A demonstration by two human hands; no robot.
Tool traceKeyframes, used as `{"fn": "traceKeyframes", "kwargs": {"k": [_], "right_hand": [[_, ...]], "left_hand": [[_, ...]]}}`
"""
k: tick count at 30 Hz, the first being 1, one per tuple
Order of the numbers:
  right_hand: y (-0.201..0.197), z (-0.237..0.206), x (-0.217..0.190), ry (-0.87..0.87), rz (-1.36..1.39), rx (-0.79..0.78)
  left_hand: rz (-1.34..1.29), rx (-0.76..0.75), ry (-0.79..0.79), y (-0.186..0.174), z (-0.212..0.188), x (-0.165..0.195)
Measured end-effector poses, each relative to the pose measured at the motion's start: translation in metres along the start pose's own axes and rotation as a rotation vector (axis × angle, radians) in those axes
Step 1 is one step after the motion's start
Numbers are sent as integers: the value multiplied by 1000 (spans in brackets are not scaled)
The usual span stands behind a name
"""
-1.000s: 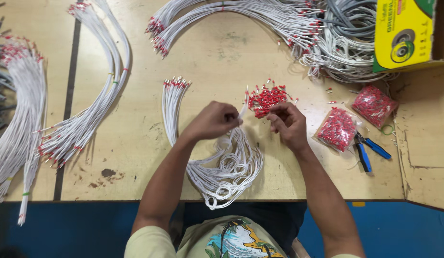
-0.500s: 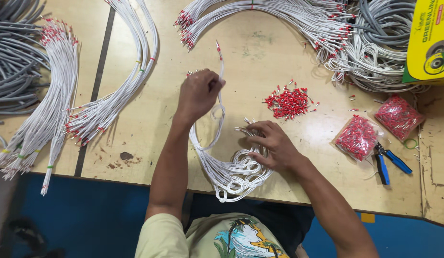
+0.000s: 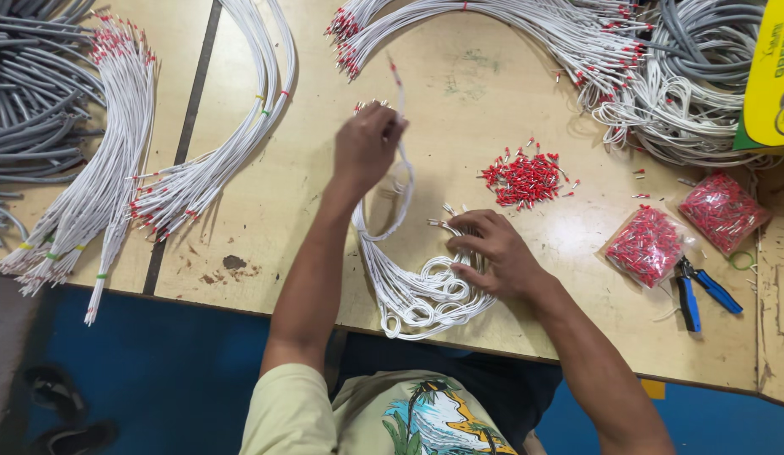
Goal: The person sits at a workbench and bundles white wire harnesses, twisting and gathering the wires together and attaching red connector pieces to the ends. They handle the wires one bundle at a time, arranging the finished bundles on the bench and moving loose red connectors aside.
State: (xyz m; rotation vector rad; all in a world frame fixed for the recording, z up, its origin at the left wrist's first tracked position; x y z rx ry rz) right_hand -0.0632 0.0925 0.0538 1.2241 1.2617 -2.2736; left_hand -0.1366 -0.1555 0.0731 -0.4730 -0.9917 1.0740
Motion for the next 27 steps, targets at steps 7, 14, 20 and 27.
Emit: {"fn": "traceKeyframes", "kwargs": {"k": [7, 14, 20, 27], "right_hand": [[-1, 0, 6, -17, 31, 31], [-1, 0, 6, -28, 25, 34], [-1, -2, 7, -21, 24, 32], [-17, -4, -4, -64, -62, 247]], "left_hand": [[61, -314, -63, 30, -6, 10], [92, -425, -82, 40, -10, 13], [-17, -324, -118, 16, -9, 4], [108, -222, -204, -49, -71, -31]]}}
Point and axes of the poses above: each hand's wrist, its own z-axis towards the middle knuckle, its own y-axis out of the palm, x = y × z, the point moved 6 cm from there along z, towards the middle knuckle, and after that the axes turned 14 degrees about z, right-handed, at the moved point
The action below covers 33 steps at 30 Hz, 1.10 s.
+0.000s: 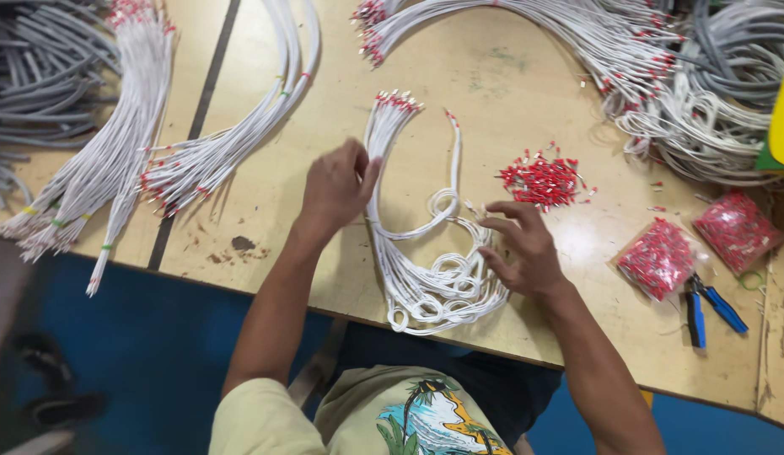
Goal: The person sits at a workbench and bundles white wire harnesses, twisting and gathering the wires together and attaching red connector pieces to the ends. They handle the wires one bundle at a time, arranging the finished bundles on the bench and moving loose red connectors aside.
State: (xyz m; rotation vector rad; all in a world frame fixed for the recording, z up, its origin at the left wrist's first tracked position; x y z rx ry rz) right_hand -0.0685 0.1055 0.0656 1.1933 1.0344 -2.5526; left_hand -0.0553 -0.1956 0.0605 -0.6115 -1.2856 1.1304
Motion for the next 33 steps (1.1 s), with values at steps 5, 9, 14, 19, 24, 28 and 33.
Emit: {"fn": "traceKeyframes", "kwargs": {"k": [5, 9, 14, 19, 24, 28, 33], "right_hand": [[35, 12, -31, 50, -78, -14], [96, 32, -57, 67, -241, -217], [137, 43, -59, 278, -420, -286], [137, 34, -60, 252, -354, -166], [135, 27, -60, 182, -278, -125], [134, 27, -62, 157, -230, -119], [132, 26, -66, 149, -195, -105]], "left_hand": [[-15, -20, -70, 3, -67, -11], [-172, 9, -122, 7, -99, -11], [-203, 37, -76, -2, -110, -6], [66, 153, 388, -24, -96, 12], [182, -41, 725, -23, -67, 19], [208, -395, 800, -11, -44, 24], [333, -643, 881, 4, -28, 34]]}}
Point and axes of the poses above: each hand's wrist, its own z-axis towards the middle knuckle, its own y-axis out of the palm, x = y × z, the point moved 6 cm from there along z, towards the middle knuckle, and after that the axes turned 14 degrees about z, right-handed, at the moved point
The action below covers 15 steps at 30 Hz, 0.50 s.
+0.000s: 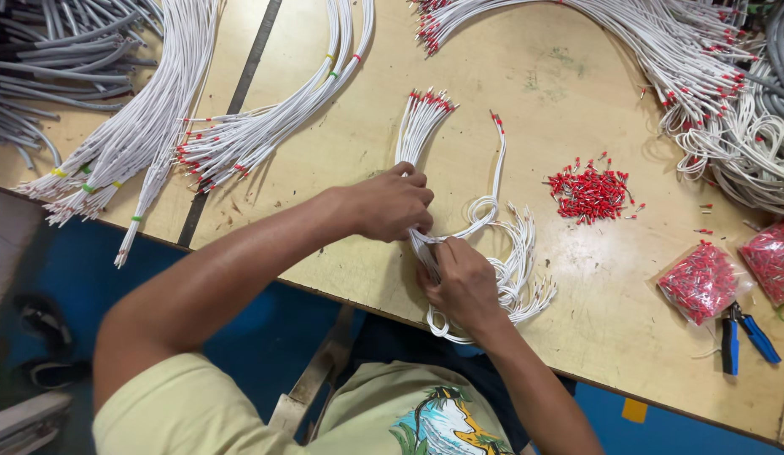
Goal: The person sits at a workbench and bundles white wire harnesses, twisting and gathering the wires together and attaching red connector pieces to the ends. They handle the wires one bundle at a time, arranging the finished bundles on the bench and moving loose red connectors aside.
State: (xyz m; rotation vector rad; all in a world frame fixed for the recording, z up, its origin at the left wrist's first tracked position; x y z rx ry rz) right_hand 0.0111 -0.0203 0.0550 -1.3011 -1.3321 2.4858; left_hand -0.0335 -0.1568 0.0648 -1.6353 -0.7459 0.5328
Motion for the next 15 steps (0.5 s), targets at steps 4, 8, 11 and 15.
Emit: {"fn": "traceKeyframes", "kwargs": {"k": [4, 8, 11, 15], "right_hand": [[-1, 1, 0, -33, 28, 1], [-2, 1, -1, -84, 58, 15], [0, 2, 0, -81, 50, -17], [0, 2, 0, -87, 48, -24]], "left_hand": [[126, -52, 75, 4, 2, 0], [231, 59, 115, 1, -2, -5], [298, 105, 125, -1, -6, -8], [336, 130, 120, -5, -8, -18]]}}
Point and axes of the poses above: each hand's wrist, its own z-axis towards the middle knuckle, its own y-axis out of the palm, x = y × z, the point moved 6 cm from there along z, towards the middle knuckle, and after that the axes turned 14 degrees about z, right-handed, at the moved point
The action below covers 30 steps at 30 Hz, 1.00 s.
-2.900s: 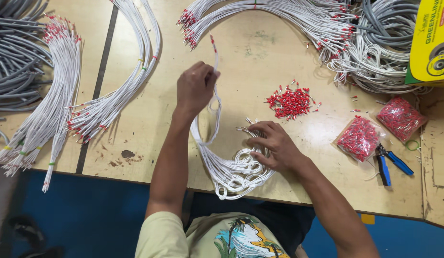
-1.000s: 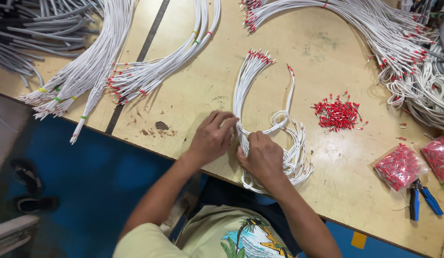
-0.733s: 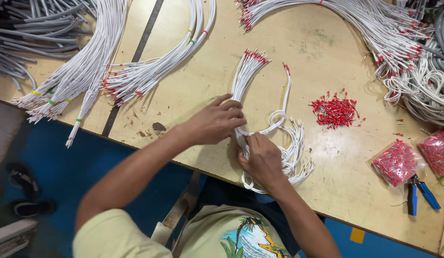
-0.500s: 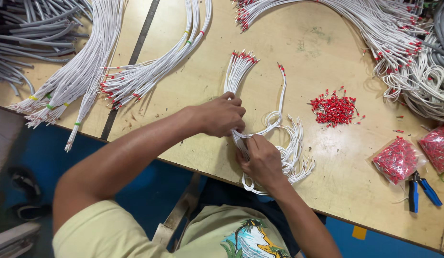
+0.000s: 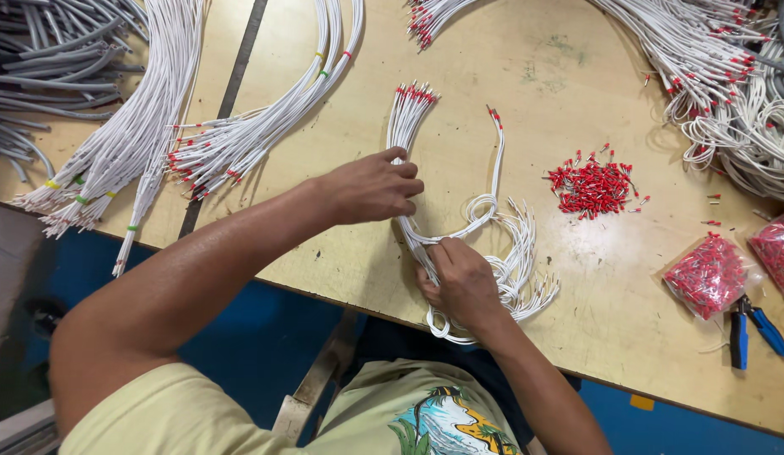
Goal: The person sits at a workbench and bundles white wire harnesses, twisting and gathering the wires together and attaching red connector pieces to the ends. They handle the wires one bundle at a time, arranging the finished bundles on the bench and moving loose red connectors aside.
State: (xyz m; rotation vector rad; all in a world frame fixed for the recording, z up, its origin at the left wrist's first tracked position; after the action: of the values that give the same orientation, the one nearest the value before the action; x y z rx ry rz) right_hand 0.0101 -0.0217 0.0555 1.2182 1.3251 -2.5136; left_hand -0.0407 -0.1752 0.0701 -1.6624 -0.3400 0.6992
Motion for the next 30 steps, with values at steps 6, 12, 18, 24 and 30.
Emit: {"fn": "traceKeyframes", "kwargs": {"k": [6, 12, 18, 24, 30], "right_hand": [[-2, 1, -2, -1, 7, 3], [-2, 2, -2, 3, -3, 14], [-1, 1, -1, -4, -17, 12], [-2, -2, 0, 19, -7, 28], [-3, -3, 2, 27, -3, 70]], "left_hand": [[1, 24, -4, -3, -2, -11], [-16, 39, -21, -4, -1, -20], [-51, 53, -46, -3, -2, -26], [-28, 129, -130, 0, -2, -29], [-456, 178, -816, 12, -41, -11]]}}
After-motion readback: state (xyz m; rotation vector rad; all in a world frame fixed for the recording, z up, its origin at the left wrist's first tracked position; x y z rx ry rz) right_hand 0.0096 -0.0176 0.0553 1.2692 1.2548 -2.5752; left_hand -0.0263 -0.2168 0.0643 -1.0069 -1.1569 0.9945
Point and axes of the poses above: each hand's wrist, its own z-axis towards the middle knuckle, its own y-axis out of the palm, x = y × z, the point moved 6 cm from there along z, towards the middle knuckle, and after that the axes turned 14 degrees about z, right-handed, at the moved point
